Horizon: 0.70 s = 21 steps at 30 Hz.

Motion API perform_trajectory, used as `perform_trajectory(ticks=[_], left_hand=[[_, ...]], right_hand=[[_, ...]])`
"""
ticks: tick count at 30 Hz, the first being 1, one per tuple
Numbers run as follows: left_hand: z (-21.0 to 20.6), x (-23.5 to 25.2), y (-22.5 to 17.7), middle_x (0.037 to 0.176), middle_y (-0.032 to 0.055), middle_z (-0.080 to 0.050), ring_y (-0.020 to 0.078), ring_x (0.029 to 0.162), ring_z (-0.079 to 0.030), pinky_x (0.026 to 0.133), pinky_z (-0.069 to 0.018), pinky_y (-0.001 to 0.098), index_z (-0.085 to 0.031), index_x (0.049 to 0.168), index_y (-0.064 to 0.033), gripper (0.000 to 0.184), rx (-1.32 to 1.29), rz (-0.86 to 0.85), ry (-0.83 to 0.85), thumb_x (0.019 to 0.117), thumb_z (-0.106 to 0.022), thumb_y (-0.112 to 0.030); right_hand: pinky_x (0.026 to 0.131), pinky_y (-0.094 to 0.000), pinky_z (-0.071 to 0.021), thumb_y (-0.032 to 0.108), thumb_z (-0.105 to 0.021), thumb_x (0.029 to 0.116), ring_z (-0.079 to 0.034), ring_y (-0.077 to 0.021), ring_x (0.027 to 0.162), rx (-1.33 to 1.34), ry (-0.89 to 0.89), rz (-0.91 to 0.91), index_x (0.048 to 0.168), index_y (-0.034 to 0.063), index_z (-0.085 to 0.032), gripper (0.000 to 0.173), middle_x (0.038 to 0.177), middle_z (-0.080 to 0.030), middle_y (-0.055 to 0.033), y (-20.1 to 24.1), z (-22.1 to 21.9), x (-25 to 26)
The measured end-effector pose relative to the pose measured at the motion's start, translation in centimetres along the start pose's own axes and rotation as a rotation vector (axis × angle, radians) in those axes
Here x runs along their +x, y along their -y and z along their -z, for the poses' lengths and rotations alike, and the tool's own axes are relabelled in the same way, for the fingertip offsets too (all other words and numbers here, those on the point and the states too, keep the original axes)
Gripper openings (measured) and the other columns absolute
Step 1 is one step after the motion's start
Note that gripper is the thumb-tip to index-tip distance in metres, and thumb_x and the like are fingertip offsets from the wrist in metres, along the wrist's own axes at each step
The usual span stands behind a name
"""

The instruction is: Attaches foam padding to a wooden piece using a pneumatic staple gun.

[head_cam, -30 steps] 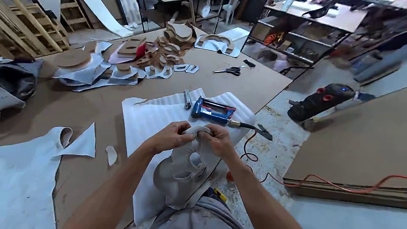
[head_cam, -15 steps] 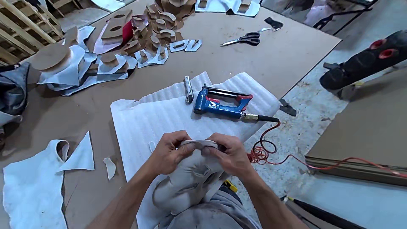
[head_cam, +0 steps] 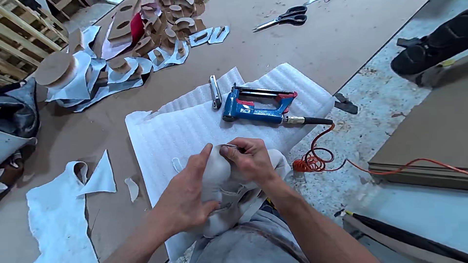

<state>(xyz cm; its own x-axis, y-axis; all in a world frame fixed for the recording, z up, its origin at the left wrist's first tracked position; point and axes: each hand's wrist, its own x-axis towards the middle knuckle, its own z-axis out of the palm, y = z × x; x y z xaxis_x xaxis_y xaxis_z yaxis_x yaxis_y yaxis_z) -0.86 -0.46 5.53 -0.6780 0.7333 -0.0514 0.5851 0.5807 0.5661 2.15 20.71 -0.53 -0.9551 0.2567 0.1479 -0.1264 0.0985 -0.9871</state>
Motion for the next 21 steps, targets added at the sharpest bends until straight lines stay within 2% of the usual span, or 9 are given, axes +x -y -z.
perform_trajectory(ticks=[2,3,5,7,8,9,11,17,21], left_hand=[[-0.6,0.9,-0.4,0.111,0.0085,-0.072,0.0202,0.085,-0.073,0.069,-0.0620,0.0452,-0.020,0.164,-0.0144,0.117,0.028,-0.003,-0.022,0.0710,-0.087,-0.039],[-0.8,1.3,-0.4,0.099,0.0045,-0.074,0.0172,0.079,-0.073,0.067,-0.0616,0.0430,-0.025,0.162,-0.0136,0.109,0.033,0.000,-0.011,0.0750,-0.085,-0.039],[-0.8,2.0,-0.4,0.088,0.0002,-0.074,0.0135,0.075,-0.072,0.064,-0.0612,0.0404,-0.042,0.153,-0.0093,0.088,0.061,-0.007,0.008,0.0811,-0.080,-0.044],[-0.8,2.2,-0.3,0.077,-0.0012,-0.071,0.0126,0.067,-0.070,0.057,-0.0587,0.0377,-0.061,0.129,-0.0047,0.065,0.131,-0.035,-0.018,0.0841,-0.075,-0.050],[-0.8,2.3,-0.3,0.070,-0.0034,-0.066,0.0109,0.061,-0.067,0.053,-0.0556,0.0350,-0.065,0.112,-0.0073,0.054,0.167,-0.043,-0.022,0.0851,-0.072,-0.054],[-0.7,2.5,-0.3,0.063,-0.0053,-0.061,0.0091,0.056,-0.063,0.049,-0.0516,0.0327,-0.066,0.097,-0.0108,0.047,0.183,-0.036,-0.016,0.0858,-0.070,-0.056],[-0.2,3.0,-0.4,0.057,-0.0091,-0.052,0.0050,0.051,-0.055,0.046,-0.0453,0.0288,-0.063,0.081,-0.0168,0.042,0.161,0.020,0.038,0.0858,-0.068,-0.059],[0.7,4.7,-0.5,0.057,-0.0109,-0.055,0.0024,0.052,-0.055,0.047,-0.0459,0.0275,-0.063,0.074,-0.0215,0.033,0.005,0.162,0.212,0.0849,-0.072,-0.052],[1.6,5.9,-0.7,0.065,-0.0064,-0.064,0.0072,0.060,-0.063,0.056,-0.0533,0.0359,-0.071,0.082,-0.0200,0.034,-0.123,0.322,0.385,0.0852,-0.075,-0.054]], right_hand=[[0.047,-0.0211,-0.0461,0.020,-0.071,0.0942,-0.056,-0.0013,0.052,-0.006,0.012,-0.015,0.083,0.0102,-0.075,0.016,0.064,-0.065,0.0048,-0.1,-0.4,-0.3],[0.048,-0.0212,-0.0458,0.019,-0.071,0.0947,-0.056,-0.0016,0.052,-0.005,0.012,-0.014,0.082,0.0100,-0.075,0.016,0.063,-0.065,0.0045,-0.3,-0.5,-0.3],[0.048,-0.0213,-0.0456,0.019,-0.070,0.0948,-0.055,-0.0018,0.052,0.002,0.002,-0.007,0.082,0.0095,-0.074,0.017,0.063,-0.064,0.0043,-0.7,-0.2,-0.3],[0.048,-0.0210,-0.0465,0.019,-0.071,0.0949,-0.056,-0.0016,0.053,0.005,-0.004,-0.010,0.082,0.0095,-0.074,0.016,0.064,-0.065,0.0043,-0.9,-0.1,-0.3],[0.048,-0.0210,-0.0459,0.019,-0.071,0.0951,-0.056,-0.0016,0.052,0.007,-0.009,-0.014,0.082,0.0095,-0.074,0.016,0.063,-0.065,0.0042,-0.9,-0.1,-0.4],[0.047,-0.0213,-0.0449,0.019,-0.070,0.0953,-0.055,-0.0018,0.051,0.006,-0.014,-0.019,0.082,0.0095,-0.074,0.017,0.062,-0.064,0.0041,-0.9,-0.2,-0.4],[0.046,-0.0230,-0.0430,0.020,-0.070,0.0956,-0.053,-0.0029,0.050,-0.004,-0.017,-0.040,0.080,0.0104,-0.074,0.019,0.061,-0.063,0.0042,-0.8,-0.3,-0.4],[0.043,-0.0292,-0.0373,0.027,-0.067,0.0983,-0.049,-0.0102,0.046,-0.026,0.007,-0.206,0.076,0.0127,-0.072,0.027,0.057,-0.058,0.0004,0.3,-0.1,-0.3],[0.043,-0.0304,-0.0378,0.028,-0.067,0.0987,-0.049,-0.0109,0.046,-0.032,0.042,-0.251,0.075,0.0122,-0.072,0.029,0.055,-0.057,-0.0002,0.6,-0.1,0.1]])
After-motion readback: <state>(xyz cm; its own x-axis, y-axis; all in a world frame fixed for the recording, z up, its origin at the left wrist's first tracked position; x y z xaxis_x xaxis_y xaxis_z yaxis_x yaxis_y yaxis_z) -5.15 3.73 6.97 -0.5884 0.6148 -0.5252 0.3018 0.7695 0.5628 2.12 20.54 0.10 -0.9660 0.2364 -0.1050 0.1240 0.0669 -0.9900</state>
